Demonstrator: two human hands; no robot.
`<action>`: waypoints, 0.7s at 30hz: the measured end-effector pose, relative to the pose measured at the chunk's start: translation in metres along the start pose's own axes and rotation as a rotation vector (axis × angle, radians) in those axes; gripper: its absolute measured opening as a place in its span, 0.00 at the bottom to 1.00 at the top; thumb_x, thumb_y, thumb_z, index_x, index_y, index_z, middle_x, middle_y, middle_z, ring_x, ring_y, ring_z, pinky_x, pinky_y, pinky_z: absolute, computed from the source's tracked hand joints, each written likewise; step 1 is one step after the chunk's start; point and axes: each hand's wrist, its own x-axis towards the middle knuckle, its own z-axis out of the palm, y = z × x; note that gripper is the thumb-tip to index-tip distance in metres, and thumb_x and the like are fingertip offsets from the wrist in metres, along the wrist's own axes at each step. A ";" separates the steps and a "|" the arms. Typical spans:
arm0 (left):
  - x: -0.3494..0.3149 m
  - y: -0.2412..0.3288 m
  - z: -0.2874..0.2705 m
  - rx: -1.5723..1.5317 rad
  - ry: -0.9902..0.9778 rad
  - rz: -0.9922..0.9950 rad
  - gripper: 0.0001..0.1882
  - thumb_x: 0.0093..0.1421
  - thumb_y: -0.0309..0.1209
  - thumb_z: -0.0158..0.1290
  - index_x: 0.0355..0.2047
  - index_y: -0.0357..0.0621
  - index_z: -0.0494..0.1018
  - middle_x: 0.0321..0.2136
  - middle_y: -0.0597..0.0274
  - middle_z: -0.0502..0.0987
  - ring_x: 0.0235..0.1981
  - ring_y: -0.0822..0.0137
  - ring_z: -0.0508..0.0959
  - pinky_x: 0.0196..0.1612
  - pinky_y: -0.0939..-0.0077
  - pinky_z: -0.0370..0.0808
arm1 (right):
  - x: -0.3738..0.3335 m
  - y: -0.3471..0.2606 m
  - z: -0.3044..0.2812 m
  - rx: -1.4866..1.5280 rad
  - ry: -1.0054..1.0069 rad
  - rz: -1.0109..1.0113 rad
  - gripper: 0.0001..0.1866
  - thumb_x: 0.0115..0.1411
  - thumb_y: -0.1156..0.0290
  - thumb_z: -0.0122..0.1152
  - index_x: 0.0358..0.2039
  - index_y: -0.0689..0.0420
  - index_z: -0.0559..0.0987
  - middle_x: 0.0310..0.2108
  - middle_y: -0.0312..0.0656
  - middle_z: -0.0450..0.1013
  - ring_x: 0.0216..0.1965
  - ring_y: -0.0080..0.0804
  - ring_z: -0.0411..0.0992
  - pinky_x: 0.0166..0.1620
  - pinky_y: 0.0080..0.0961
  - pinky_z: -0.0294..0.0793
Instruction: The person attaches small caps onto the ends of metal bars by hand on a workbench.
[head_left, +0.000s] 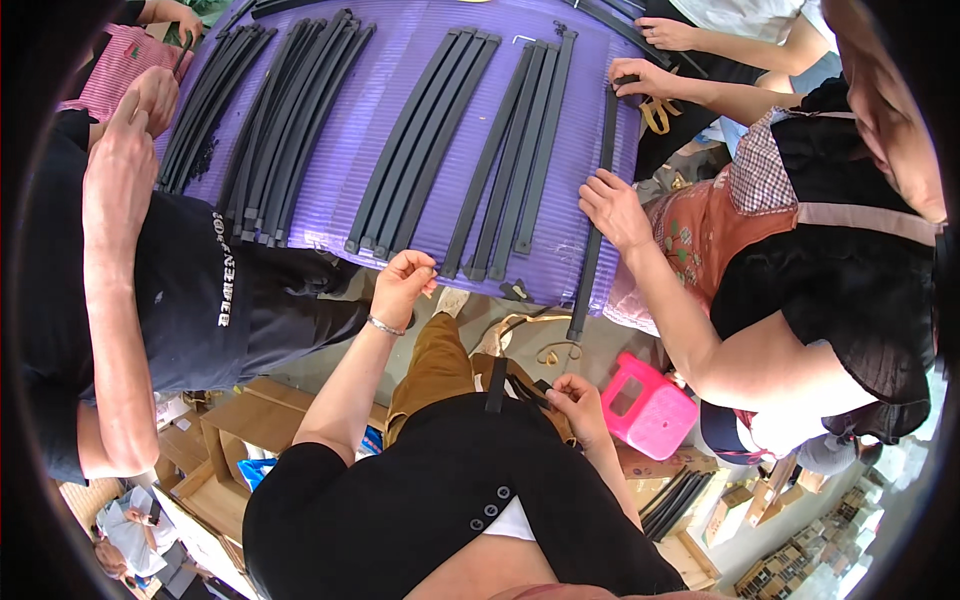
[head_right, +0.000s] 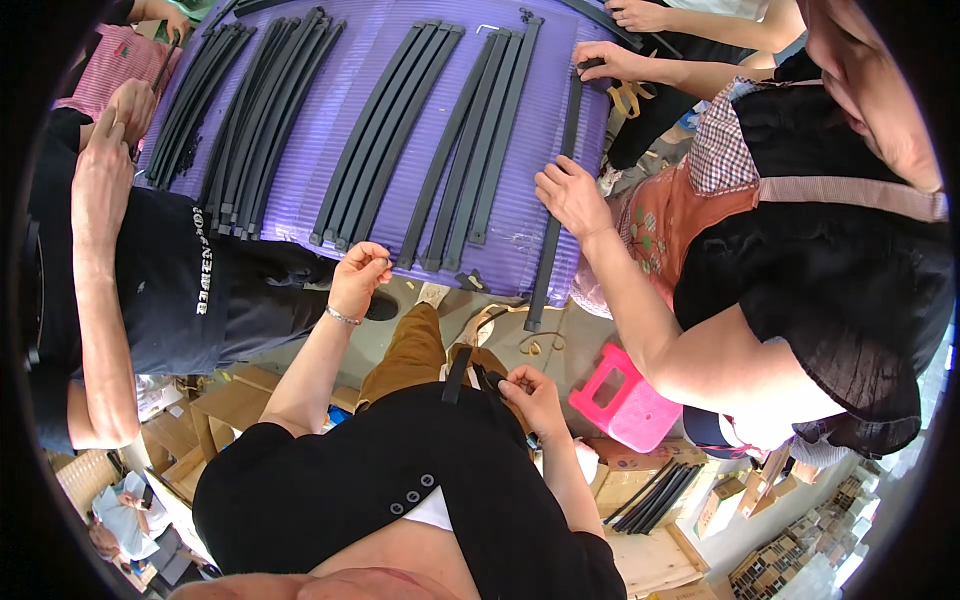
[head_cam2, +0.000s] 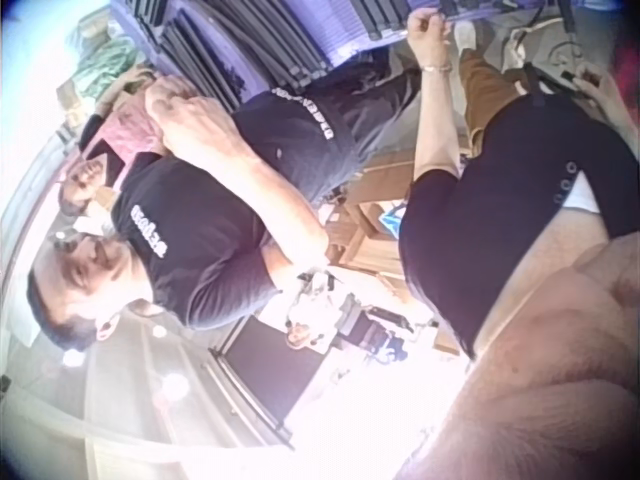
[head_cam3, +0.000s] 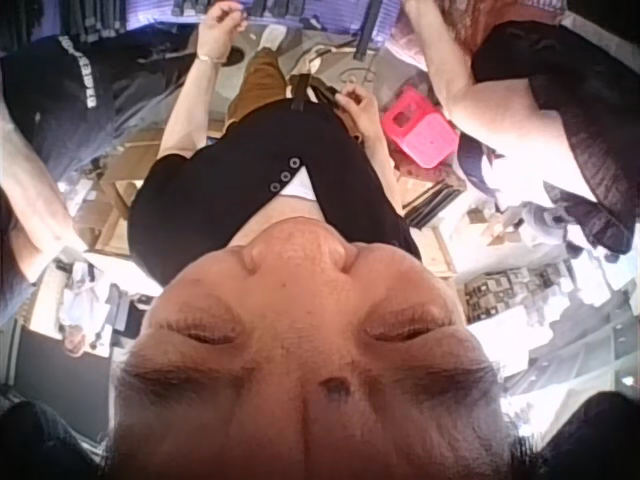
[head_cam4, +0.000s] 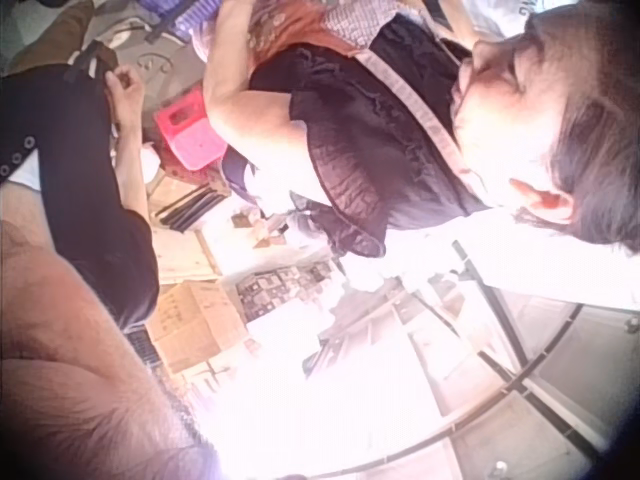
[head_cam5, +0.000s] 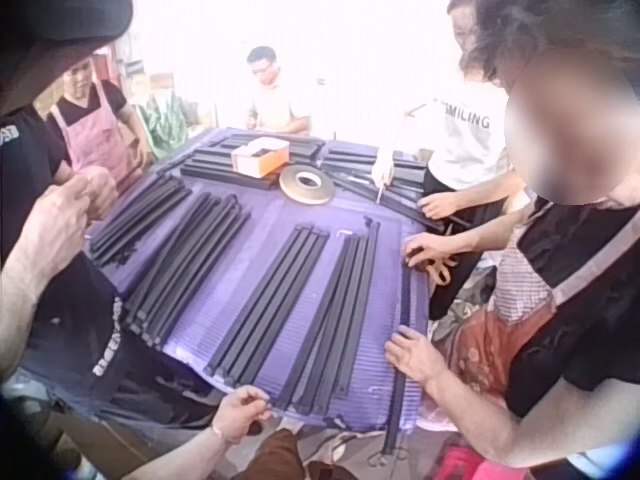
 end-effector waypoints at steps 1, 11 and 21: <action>0.000 0.000 0.000 -0.002 0.000 0.000 0.04 0.55 0.20 0.48 0.31 0.39 0.71 0.23 0.66 0.73 0.23 0.77 0.72 0.26 0.86 0.69 | 0.000 0.001 0.000 -0.002 0.000 0.000 0.06 0.52 0.74 0.59 0.24 0.57 0.71 0.19 0.29 0.67 0.21 0.13 0.65 0.26 0.10 0.64; -0.006 0.007 0.006 0.086 0.041 -0.086 0.06 0.57 0.22 0.46 0.33 0.38 0.72 0.23 0.67 0.72 0.23 0.79 0.70 0.27 0.87 0.67 | 0.001 -0.001 0.002 -0.032 0.020 0.000 0.05 0.52 0.74 0.59 0.24 0.58 0.71 0.19 0.30 0.67 0.21 0.14 0.65 0.26 0.11 0.64; -0.006 -0.018 0.007 0.358 0.140 0.069 0.12 0.46 0.25 0.59 0.31 0.39 0.69 0.23 0.71 0.69 0.24 0.81 0.66 0.30 0.88 0.67 | 0.001 -0.003 0.005 -0.044 0.024 -0.006 0.06 0.52 0.73 0.59 0.25 0.58 0.70 0.19 0.29 0.67 0.21 0.13 0.64 0.26 0.10 0.63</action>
